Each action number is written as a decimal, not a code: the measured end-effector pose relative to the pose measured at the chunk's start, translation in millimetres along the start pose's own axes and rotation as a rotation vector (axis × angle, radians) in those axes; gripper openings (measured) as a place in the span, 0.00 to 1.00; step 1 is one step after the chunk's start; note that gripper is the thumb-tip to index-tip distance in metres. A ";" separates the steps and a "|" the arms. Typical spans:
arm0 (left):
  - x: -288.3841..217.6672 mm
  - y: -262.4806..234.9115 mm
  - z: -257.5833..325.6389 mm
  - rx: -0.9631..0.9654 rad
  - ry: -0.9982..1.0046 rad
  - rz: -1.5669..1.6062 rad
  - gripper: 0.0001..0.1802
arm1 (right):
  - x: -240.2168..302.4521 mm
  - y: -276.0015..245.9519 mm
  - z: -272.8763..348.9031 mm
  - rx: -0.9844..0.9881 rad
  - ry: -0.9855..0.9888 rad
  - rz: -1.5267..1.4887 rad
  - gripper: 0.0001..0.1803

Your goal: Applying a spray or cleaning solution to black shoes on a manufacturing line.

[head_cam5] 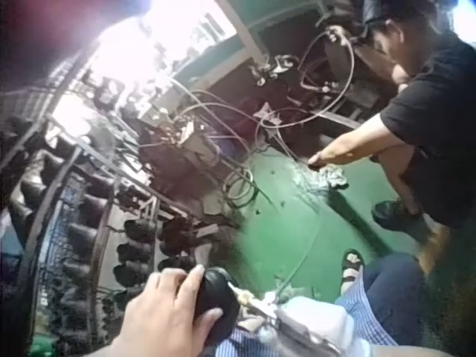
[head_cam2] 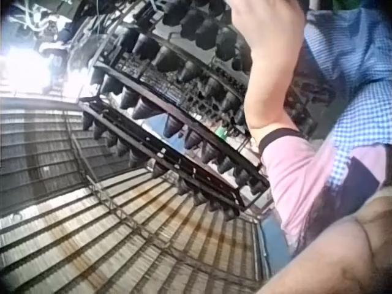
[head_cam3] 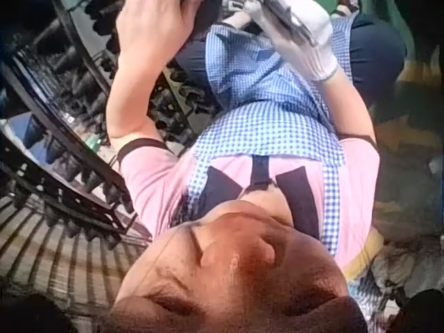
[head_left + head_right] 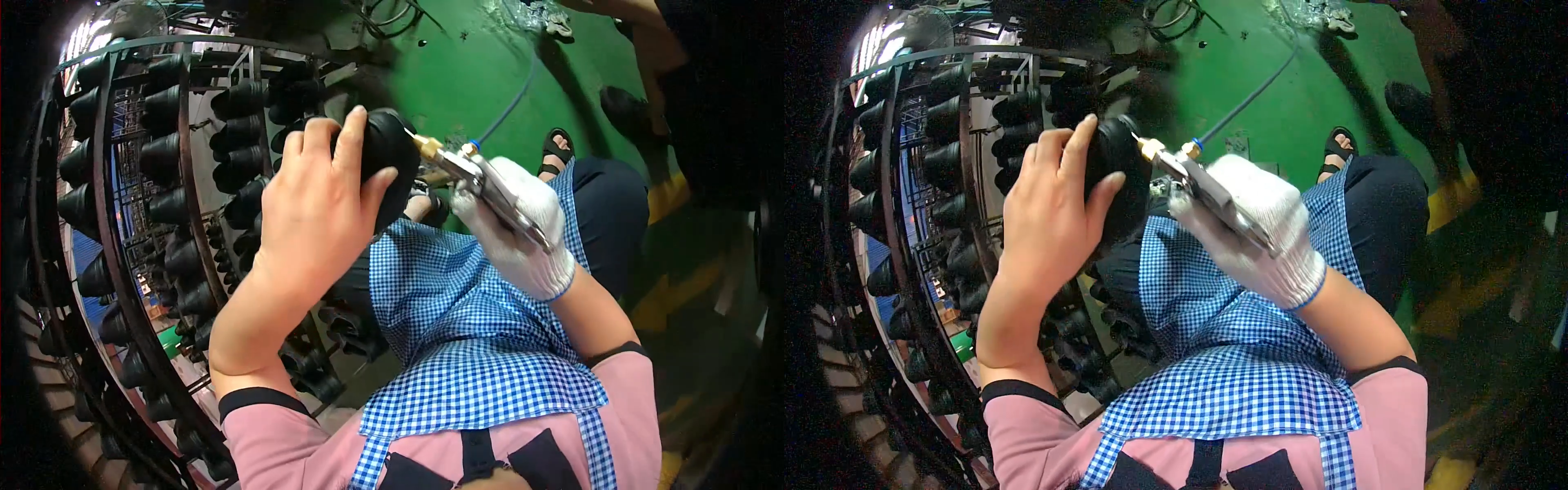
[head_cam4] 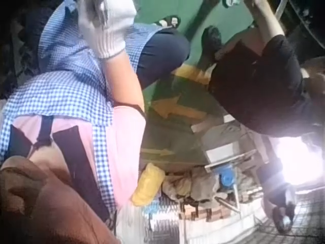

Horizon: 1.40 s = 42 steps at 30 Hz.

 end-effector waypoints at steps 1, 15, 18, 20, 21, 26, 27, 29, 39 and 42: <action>3.8 0.2 -3.4 0.000 -0.008 -0.004 0.31 | -0.5 5.0 -6.0 -0.026 0.011 -0.013 0.09; 80.2 10.8 -22.7 0.168 -0.363 0.070 0.36 | -3.8 67.1 -25.6 -0.089 -0.131 -0.029 0.07; 92.1 15.8 -23.5 0.186 -0.438 0.162 0.40 | 0.0 71.8 -15.7 -0.062 -0.141 -0.027 0.07; 95.2 18.6 -23.1 0.180 -0.465 0.182 0.40 | 0.9 74.2 -9.3 -0.039 -0.140 -0.033 0.08; 97.1 20.3 -22.7 0.170 -0.489 0.201 0.40 | 2.1 74.6 -6.4 -0.035 -0.138 -0.033 0.08; 105.0 30.5 -20.1 0.169 -0.606 0.271 0.45 | 8.2 77.0 6.9 -0.015 -0.161 -0.019 0.09; 107.1 33.2 -20.6 0.170 -0.609 0.273 0.45 | 8.5 77.2 8.8 -0.011 -0.161 -0.019 0.09; 111.8 35.9 -19.4 0.167 -0.642 0.277 0.48 | 11.1 78.6 12.2 0.021 -0.161 0.018 0.09; 120.2 49.1 -21.0 0.178 -0.718 0.310 0.54 | 15.7 78.2 36.2 0.140 -0.155 0.099 0.07; 124.4 55.2 -23.1 0.175 -0.716 0.322 0.55 | 16.4 79.1 46.5 0.177 -0.151 0.105 0.07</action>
Point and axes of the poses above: each hand's wrist, its own z-axis away from the middle knuckle, its own y-axis out of the palm, x = y × z, the point moved 2 cm from there along -z, towards the middle knuckle, and after that the axes turned 11 degrees about x, right-handed, at the moved point
